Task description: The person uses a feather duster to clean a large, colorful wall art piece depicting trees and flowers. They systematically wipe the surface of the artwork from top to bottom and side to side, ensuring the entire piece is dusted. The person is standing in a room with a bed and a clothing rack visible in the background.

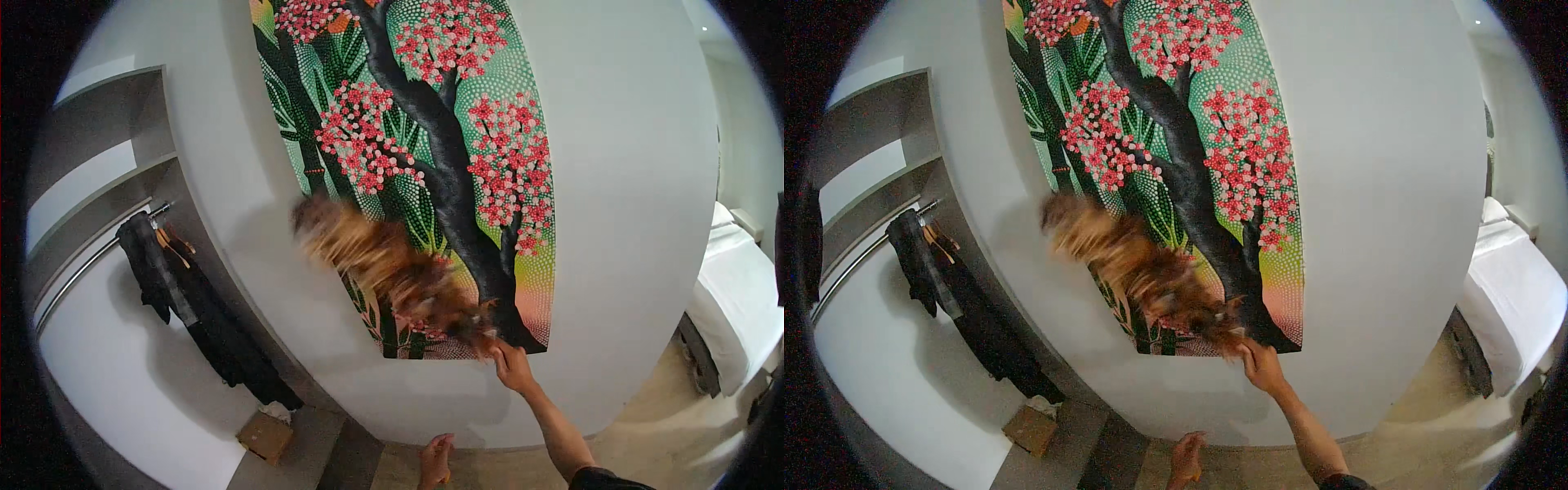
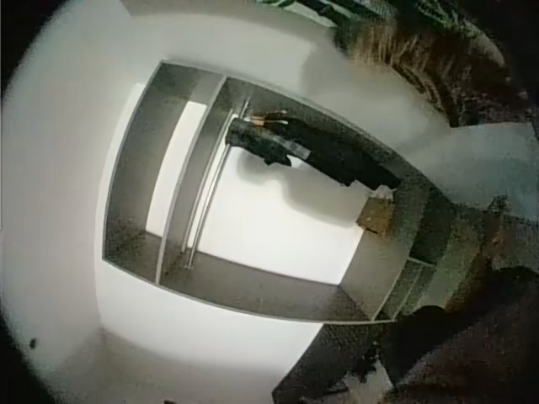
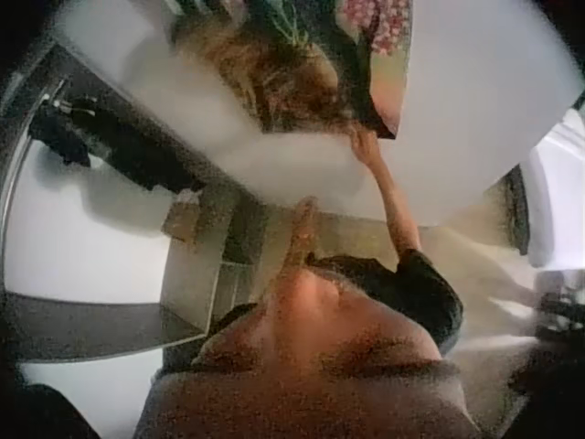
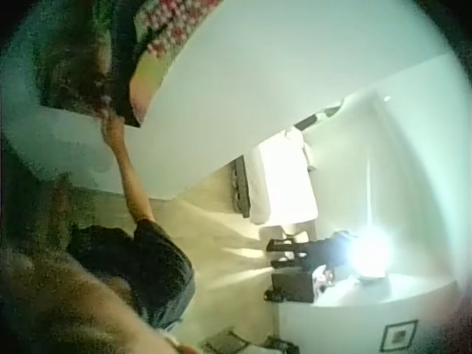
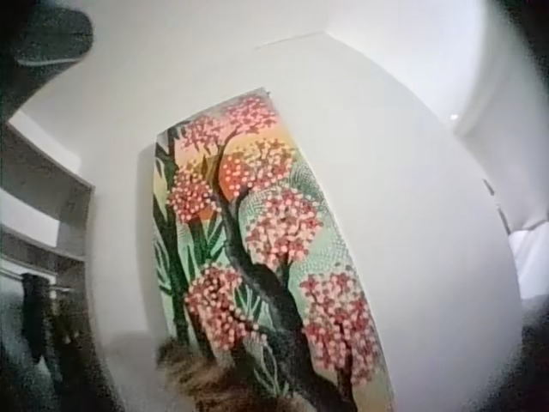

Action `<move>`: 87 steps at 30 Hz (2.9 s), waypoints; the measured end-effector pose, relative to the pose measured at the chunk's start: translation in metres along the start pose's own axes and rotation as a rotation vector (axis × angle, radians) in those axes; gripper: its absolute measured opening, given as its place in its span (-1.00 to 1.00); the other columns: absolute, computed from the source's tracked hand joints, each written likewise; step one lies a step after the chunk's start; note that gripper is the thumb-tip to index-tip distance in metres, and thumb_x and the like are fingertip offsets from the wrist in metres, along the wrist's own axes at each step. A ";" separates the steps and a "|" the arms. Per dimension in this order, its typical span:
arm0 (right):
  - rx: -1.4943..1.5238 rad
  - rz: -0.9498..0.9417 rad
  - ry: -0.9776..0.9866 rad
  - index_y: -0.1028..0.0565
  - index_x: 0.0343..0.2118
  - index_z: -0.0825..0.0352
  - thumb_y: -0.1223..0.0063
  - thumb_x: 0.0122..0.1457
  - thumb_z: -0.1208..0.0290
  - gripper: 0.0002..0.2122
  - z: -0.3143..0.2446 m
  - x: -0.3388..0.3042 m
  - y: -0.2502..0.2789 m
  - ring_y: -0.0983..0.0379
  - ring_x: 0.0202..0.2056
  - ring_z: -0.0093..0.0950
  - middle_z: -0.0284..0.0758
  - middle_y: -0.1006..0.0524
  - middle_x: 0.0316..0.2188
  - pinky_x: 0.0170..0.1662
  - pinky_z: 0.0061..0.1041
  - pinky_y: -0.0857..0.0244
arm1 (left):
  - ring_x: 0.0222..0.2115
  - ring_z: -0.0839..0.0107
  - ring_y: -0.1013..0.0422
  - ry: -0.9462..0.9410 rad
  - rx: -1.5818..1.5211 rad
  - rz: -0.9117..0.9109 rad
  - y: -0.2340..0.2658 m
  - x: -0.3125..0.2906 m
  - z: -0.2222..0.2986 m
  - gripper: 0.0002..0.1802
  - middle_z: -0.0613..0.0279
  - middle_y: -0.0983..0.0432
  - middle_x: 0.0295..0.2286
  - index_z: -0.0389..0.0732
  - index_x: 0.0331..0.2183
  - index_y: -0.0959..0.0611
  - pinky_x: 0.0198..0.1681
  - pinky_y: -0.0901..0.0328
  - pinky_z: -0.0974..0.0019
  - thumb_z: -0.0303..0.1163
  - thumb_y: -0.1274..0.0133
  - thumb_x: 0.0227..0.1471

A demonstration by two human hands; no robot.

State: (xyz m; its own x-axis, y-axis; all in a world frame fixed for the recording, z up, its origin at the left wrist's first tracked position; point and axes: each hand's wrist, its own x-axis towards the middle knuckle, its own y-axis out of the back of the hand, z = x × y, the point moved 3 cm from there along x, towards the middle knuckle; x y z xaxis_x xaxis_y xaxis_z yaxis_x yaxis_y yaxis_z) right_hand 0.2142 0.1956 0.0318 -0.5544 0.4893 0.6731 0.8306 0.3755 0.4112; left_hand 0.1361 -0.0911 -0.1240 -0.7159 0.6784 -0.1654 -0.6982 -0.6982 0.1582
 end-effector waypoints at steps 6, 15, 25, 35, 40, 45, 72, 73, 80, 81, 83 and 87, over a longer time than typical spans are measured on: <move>-0.099 0.149 0.243 -0.50 -0.26 0.42 0.18 0.38 0.44 -0.79 0.020 -0.024 -0.009 -0.42 -0.64 -0.16 -0.08 -0.46 -0.60 -0.51 -0.29 -0.29 | -0.61 0.55 -0.41 -0.078 -0.016 0.016 -0.001 0.012 -0.027 -0.55 0.23 -0.63 -0.37 -0.11 -0.01 -0.69 -0.50 -0.39 0.30 0.01 0.01 0.33; -0.041 0.271 0.047 -0.55 -0.06 0.45 0.17 0.40 0.25 -0.64 0.112 -0.108 -0.008 -0.40 -0.57 -0.31 -0.09 -0.54 -0.53 -0.43 -0.37 -0.25 | -0.66 0.59 -0.37 -0.014 0.198 0.079 0.014 -0.011 -0.007 -0.56 0.27 -0.64 -0.42 -0.17 -0.05 -0.71 -0.57 -0.32 0.34 -0.03 -0.02 0.33; 0.279 0.246 -0.334 -0.27 -0.60 0.42 0.13 0.41 0.10 -0.49 0.118 -0.208 0.020 -0.01 -0.60 -0.61 -0.40 -0.19 -0.73 -0.55 -0.44 0.05 | -0.56 0.61 -0.45 -0.152 0.256 0.017 0.011 -0.037 -0.041 -0.62 0.30 -0.62 -0.46 -0.17 -0.06 -0.71 -0.55 -0.33 0.41 -0.11 0.00 0.36; -0.100 -0.639 -0.678 -0.62 -0.15 0.47 0.19 0.42 0.00 -0.47 0.065 -0.403 -0.021 -0.57 -0.33 -0.07 0.11 -0.58 -0.33 -0.19 -0.18 -0.39 | -0.51 0.56 -0.52 -0.141 0.179 0.074 0.047 -0.064 -0.044 -0.57 0.25 -0.65 -0.41 -0.17 -0.04 -0.70 -0.55 -0.38 0.40 -0.06 0.04 0.37; -0.048 -0.690 -0.668 -0.55 -0.35 0.53 0.12 0.38 0.01 -0.47 0.016 -0.455 -0.042 -0.49 -0.50 0.02 0.09 -0.54 -0.54 -0.36 -0.05 -0.31 | -0.52 0.48 -0.52 -0.024 0.175 0.086 0.085 -0.111 -0.068 -0.55 0.22 -0.65 -0.39 -0.17 -0.04 -0.69 -0.47 -0.42 0.32 -0.04 0.06 0.37; 0.002 -0.871 -0.708 -0.53 -0.31 0.52 0.12 0.36 -0.01 -0.48 -0.032 -0.462 -0.081 -0.50 -0.50 -0.04 0.06 -0.53 -0.54 -0.36 -0.06 -0.32 | -0.54 0.49 -0.52 0.080 0.137 0.131 0.127 -0.170 -0.111 -0.57 0.19 -0.65 -0.38 -0.17 -0.04 -0.68 -0.47 -0.43 0.31 -0.06 0.04 0.36; -0.004 -0.467 -0.435 -0.53 -0.32 0.49 0.01 0.37 0.22 -0.66 -0.085 -0.367 -0.058 -0.32 -0.62 -0.24 -0.02 -0.47 -0.60 -0.47 -0.23 -0.26 | -0.71 0.51 -0.38 0.115 0.127 0.197 0.185 -0.241 -0.175 -0.60 0.18 -0.62 -0.37 -0.23 -0.08 -0.68 -0.60 -0.35 0.34 -0.13 0.06 0.37; -0.040 -0.413 -0.422 -0.53 -0.30 0.49 0.02 0.38 0.25 -0.68 -0.078 -0.338 -0.050 -0.37 -0.62 -0.21 -0.01 -0.48 -0.60 -0.47 -0.21 -0.27 | -0.71 0.50 -0.38 0.111 0.148 0.155 0.179 -0.231 -0.161 -0.61 0.17 -0.62 -0.37 -0.23 -0.07 -0.67 -0.60 -0.35 0.33 -0.13 0.06 0.37; -0.324 -0.348 -0.055 -0.54 -0.29 0.37 0.01 0.31 0.40 -0.85 -0.043 -0.140 0.025 -0.48 -0.50 0.06 0.01 -0.54 -0.53 -0.43 -0.05 -0.35 | -0.80 0.49 -0.32 0.130 -0.062 0.107 0.115 -0.145 -0.139 -0.62 0.17 -0.61 -0.33 -0.28 -0.06 -0.65 -0.68 -0.29 0.32 -0.17 0.04 0.36; -0.352 -0.325 -0.004 -0.54 -0.29 0.37 0.01 0.30 0.42 -0.86 -0.055 -0.114 0.038 -0.49 -0.49 0.06 0.00 -0.55 -0.51 -0.43 -0.04 -0.35 | -0.54 0.32 -0.35 0.042 0.090 0.105 0.104 -0.134 -0.149 -0.54 0.08 -0.58 -0.22 -0.27 0.01 -0.61 -0.43 -0.30 0.16 -0.09 0.06 0.35; -0.329 -0.301 0.007 -0.54 -0.31 0.37 0.00 0.31 0.41 -0.85 -0.046 -0.081 0.056 -0.49 -0.48 0.07 0.01 -0.55 -0.51 -0.42 -0.03 -0.35 | -0.01 -0.02 -0.42 -0.132 0.394 0.097 0.077 -0.111 -0.158 -0.38 -0.09 -0.51 0.01 -0.25 0.14 -0.54 0.05 -0.31 -0.16 0.05 0.10 0.33; -0.319 -0.257 0.172 -0.55 -0.24 0.37 0.02 0.35 0.30 -0.78 -0.060 -0.001 0.087 -0.50 -0.50 0.07 0.01 -0.56 -0.49 -0.44 0.02 -0.35 | -0.08 -0.06 -0.43 -0.840 0.619 0.170 0.035 -0.112 -0.118 -0.39 -0.15 -0.54 -0.05 -0.27 0.07 -0.60 0.05 -0.29 -0.16 0.04 0.18 0.35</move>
State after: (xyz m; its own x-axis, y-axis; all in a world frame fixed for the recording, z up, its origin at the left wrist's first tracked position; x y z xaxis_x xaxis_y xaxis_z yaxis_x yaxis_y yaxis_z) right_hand 0.2896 0.1806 0.1038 -0.7507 0.2632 0.6059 0.6564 0.1932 0.7293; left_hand 0.1927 -0.2187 -0.2144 -0.4146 0.6885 0.5951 -0.3014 -0.7209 0.6241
